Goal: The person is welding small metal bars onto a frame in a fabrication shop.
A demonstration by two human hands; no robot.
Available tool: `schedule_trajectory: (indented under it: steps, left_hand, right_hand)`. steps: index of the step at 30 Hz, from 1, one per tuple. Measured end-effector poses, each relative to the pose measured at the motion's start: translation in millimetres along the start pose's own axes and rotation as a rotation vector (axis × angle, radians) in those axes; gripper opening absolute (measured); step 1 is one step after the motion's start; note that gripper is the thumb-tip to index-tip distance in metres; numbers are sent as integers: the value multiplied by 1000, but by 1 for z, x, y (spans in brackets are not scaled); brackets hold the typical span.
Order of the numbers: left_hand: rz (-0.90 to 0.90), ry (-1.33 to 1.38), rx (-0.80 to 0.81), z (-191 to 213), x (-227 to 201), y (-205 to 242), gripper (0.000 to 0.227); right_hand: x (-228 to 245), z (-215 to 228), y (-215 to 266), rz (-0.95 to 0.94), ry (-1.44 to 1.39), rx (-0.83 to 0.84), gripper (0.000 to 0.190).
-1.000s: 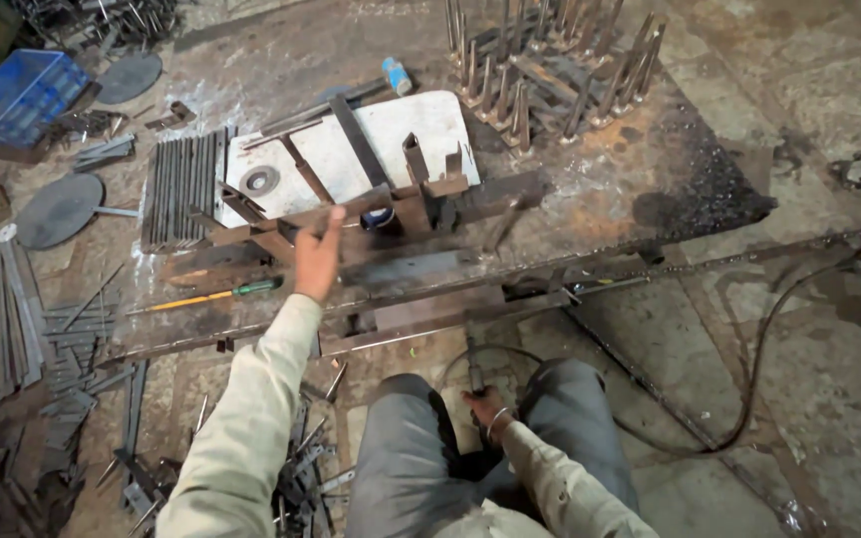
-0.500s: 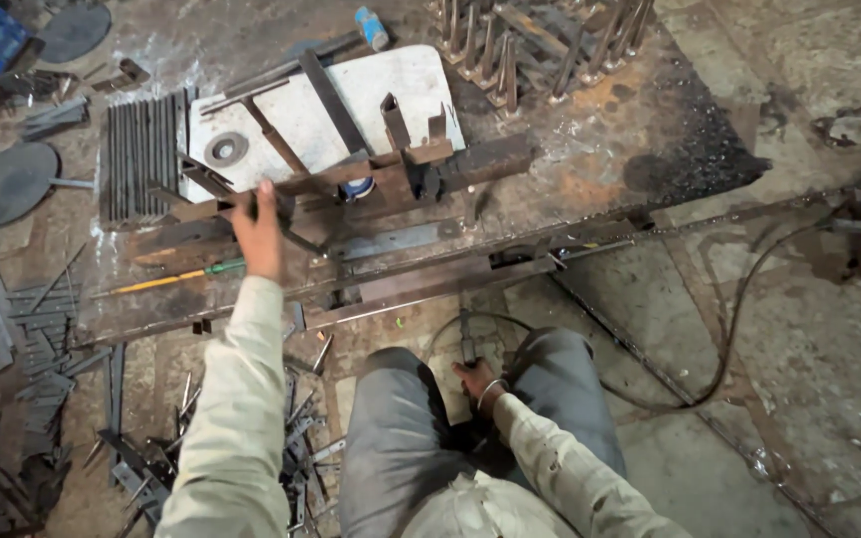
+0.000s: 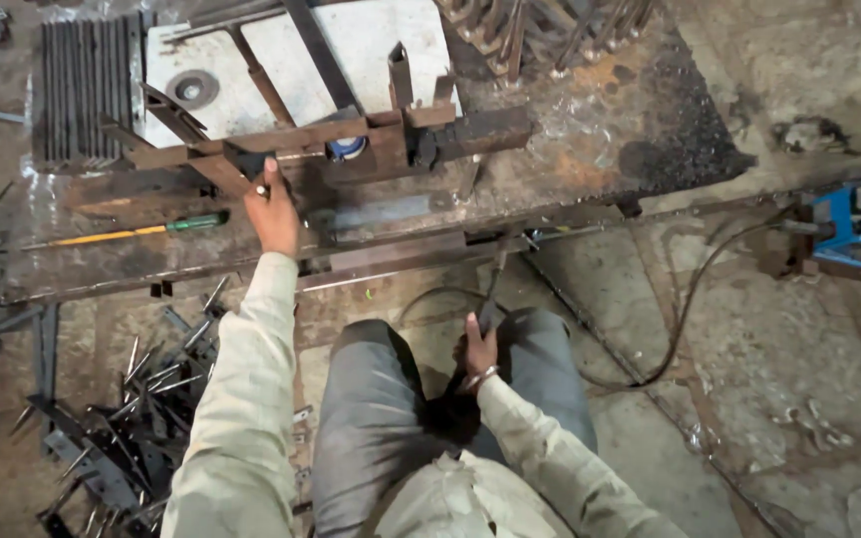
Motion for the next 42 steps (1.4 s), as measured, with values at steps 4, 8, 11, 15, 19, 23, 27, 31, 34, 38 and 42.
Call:
schedule_trajectory:
  steps: [4,8,11,15,19,23,27,31,34,38,42]
  left_hand:
    - [-97,-120,-78,14,-4,4,57]
    - [-9,-37,180,19,-41,5,48]
    - [-350,-90,171,22,-95,-31,52]
    - [-121,-94,368,-3,-153,-60,55]
    - [-433,-413,604,-29,-152,-60,57]
    - [-646,-618,700,-43,-151,-45,60]
    - [-746,-708,724,-43,-150,-41,63]
    - [-714,-761,753,-47,-149,-42,63]
    - [-764,-815,754,-49,-150,-42,63]
    - [-707,-784,766,-49,-150,-44,62]
    - [-714,-829,765,-49,-146,-45,63]
  right_hand:
    - [17,-7,41,0,-55,-15,47]
    - [34,1,72,105,-87,19,66]
    - [56,-1,89,105,-65,100,81]
    - [99,-20,123,-25,-39,89,87]
    - [117,-25,123,71,-54,132,72]
    - [137,-41,159,1,-119,294,49]
    - [116,-28,129,91,-43,318,41]
    - [103,-19,114,123,29,214,50]
    - [109,-19,117,197,199,72,66]
    - [96,-16,107,19,110,49,79]
    - [112,-26,122,-34,107,59,87]
Point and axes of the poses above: each hand's wrist, its own y-axis away from the middle knuckle, its own z-axis out of the back of the hand, x = y × z, the point moved 6 cm from there along -y, towards the middle knuckle, and after that the axes turned 13 degrees about -z, right-handed, at the moved point
